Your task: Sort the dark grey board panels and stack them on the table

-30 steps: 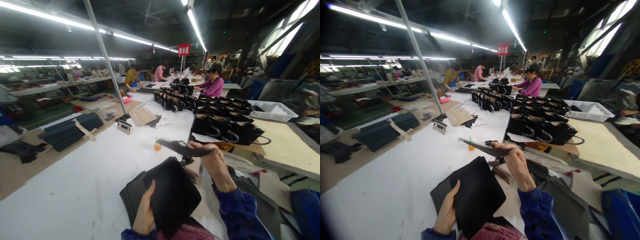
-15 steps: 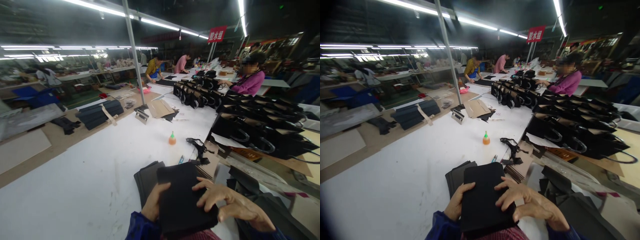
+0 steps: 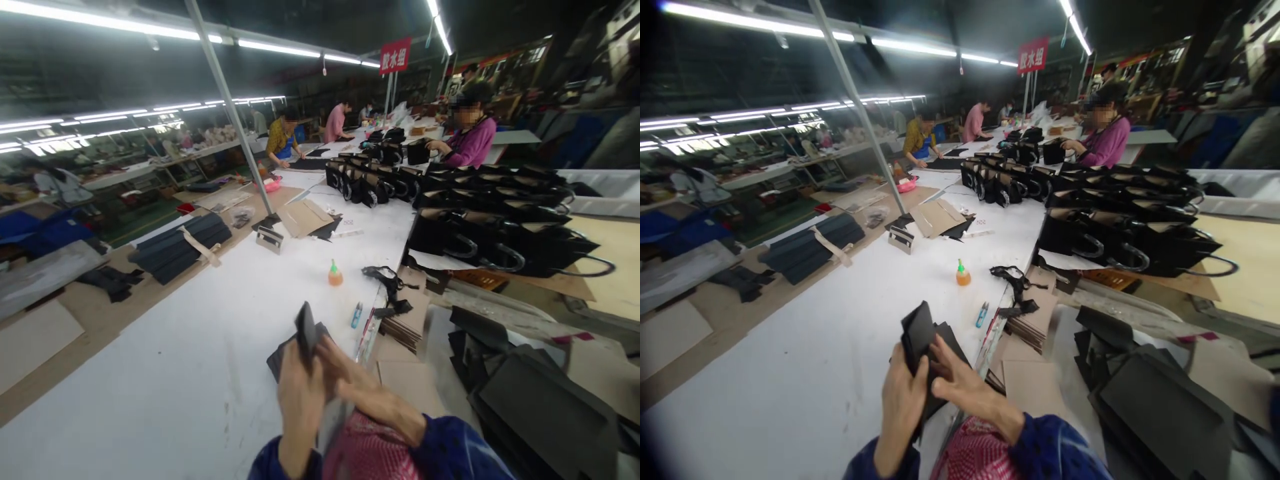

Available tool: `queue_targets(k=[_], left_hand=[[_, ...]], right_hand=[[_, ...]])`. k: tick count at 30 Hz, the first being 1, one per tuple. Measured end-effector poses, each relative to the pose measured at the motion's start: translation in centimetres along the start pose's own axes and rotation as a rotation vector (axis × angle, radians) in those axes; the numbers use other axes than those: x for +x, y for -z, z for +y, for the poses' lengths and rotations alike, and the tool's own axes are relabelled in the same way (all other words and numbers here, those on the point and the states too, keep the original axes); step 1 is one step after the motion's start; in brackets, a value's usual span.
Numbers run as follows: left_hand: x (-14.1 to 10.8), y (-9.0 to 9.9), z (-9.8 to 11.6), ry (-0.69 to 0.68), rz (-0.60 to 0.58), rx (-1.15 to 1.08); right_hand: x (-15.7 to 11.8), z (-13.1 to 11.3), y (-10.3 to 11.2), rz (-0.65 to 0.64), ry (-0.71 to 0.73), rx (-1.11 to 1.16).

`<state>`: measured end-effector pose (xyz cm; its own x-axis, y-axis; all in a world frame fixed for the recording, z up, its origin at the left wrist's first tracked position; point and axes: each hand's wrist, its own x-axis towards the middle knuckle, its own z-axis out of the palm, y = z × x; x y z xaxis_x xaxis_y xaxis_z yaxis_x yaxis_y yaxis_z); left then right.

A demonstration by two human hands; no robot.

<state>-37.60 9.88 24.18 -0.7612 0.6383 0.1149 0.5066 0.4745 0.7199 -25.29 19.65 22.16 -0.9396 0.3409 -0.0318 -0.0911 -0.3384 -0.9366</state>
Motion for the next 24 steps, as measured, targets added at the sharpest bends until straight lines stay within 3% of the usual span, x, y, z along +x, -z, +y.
queue_targets(k=[3, 6, 8, 11, 13, 14, 16, 18, 21, 22, 24], left_hand=[[-3.0, -2.7, 0.6, -0.152, -0.049, 0.094], [-4.8, -3.7, -0.4, -0.334, -0.131, 0.038], [-5.1, -3.7, -1.3, -0.339, -0.163, -0.051], [-4.1, -3.2, -2.6, -0.146, 0.034, -0.132], [-3.0, -2.7, -3.6, 0.077, 0.15, -0.21], [-2.4, -2.5, -4.2, 0.2, 0.13, -0.301], [-1.6, -2.2, -5.6, 0.416, -0.03, -0.564], [-1.3, -2.2, -7.2, 0.514, -0.13, -0.703], [-1.3, -2.6, -9.7, 0.624, -0.026, -0.641], [-1.2, -2.8, -10.4, 0.66, 0.028, -0.561], [-0.7, -3.5, -11.3, 0.65, -0.011, -0.267]], right_hand=[[0.8, -0.5, -1.5, 0.126, 0.035, 0.056], [0.7, -0.3, -0.5, 0.379, -0.063, 0.037], [0.7, 0.7, 0.8, 0.489, -0.118, 0.067], [0.7, 2.5, 2.7, 0.546, -0.185, 0.179], [0.9, 3.0, 3.7, 0.511, -0.242, 0.229], [1.1, 3.1, 4.0, 0.475, -0.261, 0.226], [2.1, 2.9, 4.2, 0.385, -0.243, 0.12], [3.4, 3.0, 4.0, 0.32, -0.192, -0.047], [5.3, 4.3, 3.6, 0.359, -0.172, -0.215], [5.8, 5.0, 3.7, 0.392, -0.187, -0.26], [6.2, 6.7, 4.3, 0.447, -0.245, -0.346]])
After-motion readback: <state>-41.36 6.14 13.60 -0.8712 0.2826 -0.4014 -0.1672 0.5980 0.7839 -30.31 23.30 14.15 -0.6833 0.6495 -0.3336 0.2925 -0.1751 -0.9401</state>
